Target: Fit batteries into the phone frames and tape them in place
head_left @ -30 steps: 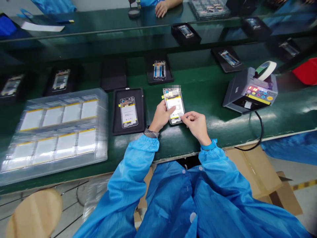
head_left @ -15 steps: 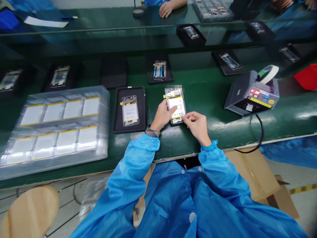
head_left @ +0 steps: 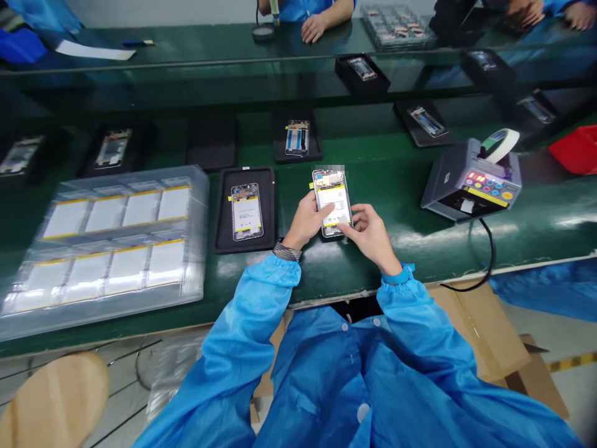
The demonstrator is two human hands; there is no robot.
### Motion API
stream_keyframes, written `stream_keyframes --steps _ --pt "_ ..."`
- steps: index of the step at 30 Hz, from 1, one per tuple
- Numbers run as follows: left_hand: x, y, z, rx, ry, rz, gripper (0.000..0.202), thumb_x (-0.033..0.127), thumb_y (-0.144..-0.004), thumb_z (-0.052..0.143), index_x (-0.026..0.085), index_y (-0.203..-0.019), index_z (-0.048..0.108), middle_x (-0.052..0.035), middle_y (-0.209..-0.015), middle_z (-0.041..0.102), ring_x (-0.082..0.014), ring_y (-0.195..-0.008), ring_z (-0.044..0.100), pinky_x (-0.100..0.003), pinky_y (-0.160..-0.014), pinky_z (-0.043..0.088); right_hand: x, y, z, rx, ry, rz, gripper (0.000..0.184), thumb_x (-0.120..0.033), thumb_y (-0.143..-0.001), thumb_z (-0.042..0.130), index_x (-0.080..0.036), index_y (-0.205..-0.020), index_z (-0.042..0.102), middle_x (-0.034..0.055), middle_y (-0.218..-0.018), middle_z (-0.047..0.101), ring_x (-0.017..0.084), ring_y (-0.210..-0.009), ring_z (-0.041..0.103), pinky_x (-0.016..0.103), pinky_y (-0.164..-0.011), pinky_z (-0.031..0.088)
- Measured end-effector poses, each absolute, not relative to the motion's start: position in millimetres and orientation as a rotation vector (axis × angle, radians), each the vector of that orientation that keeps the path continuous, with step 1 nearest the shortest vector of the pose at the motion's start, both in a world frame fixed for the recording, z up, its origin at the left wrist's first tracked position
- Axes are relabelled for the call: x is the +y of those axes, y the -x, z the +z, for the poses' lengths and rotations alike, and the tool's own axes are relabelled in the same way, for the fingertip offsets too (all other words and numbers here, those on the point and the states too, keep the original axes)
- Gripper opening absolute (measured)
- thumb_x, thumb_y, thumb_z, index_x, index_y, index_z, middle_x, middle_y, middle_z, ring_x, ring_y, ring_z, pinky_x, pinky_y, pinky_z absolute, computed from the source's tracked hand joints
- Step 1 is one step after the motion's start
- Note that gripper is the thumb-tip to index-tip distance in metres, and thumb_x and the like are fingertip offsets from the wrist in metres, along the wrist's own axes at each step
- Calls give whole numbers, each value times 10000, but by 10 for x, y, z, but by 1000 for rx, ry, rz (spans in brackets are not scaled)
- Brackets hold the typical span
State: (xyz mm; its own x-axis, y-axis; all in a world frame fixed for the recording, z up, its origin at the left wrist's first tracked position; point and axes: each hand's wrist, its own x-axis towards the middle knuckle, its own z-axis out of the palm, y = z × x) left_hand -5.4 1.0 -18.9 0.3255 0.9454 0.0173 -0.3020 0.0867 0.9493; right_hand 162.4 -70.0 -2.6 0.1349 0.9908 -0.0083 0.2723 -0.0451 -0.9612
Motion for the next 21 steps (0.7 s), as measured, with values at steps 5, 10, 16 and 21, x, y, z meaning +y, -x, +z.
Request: stream_keyframes --steps 5,10,16,21 --pt "6 92 -134 695 -1103 1013 641 433 -728 900 157 -1215 588 -154 -1249 735 -316 -1160 706 -454 -1011 561 -629 -1609 60 -1211 1391 1345 586 -716 -717 801 -198 -818 546 12 -666 679 115 -432 557 221 -373 375" --pt "-1 113 -69 655 -1086 1002 644 444 -723 903 153 -1210 599 -150 -1226 749 -313 -1110 728 -443 -966 580 -610 -1565 102 -1210 1304 1366 594 -714 -728 801 -201 -919 571 2 -668 702 142 -468 622 232 -410 469" --pt "43 201 6 692 -1054 1076 655 428 -683 930 139 -1181 618 -155 -1225 752 -301 -1095 734 -415 -954 579 -533 -1453 200 -1270 1252 1367 590 -659 -724 823 -198 -969 549 3 -719 723 145 -519 654 239 -450 524" --pt "72 365 140 719 -1065 1115 661 416 -688 925 125 -1188 605 -168 -1190 758 -292 -1052 747 -414 -931 586 -415 -1345 353 -1344 1172 1411 599 -599 -682 869 -195 -976 539 10 -762 735 143 -534 660 259 -488 564"
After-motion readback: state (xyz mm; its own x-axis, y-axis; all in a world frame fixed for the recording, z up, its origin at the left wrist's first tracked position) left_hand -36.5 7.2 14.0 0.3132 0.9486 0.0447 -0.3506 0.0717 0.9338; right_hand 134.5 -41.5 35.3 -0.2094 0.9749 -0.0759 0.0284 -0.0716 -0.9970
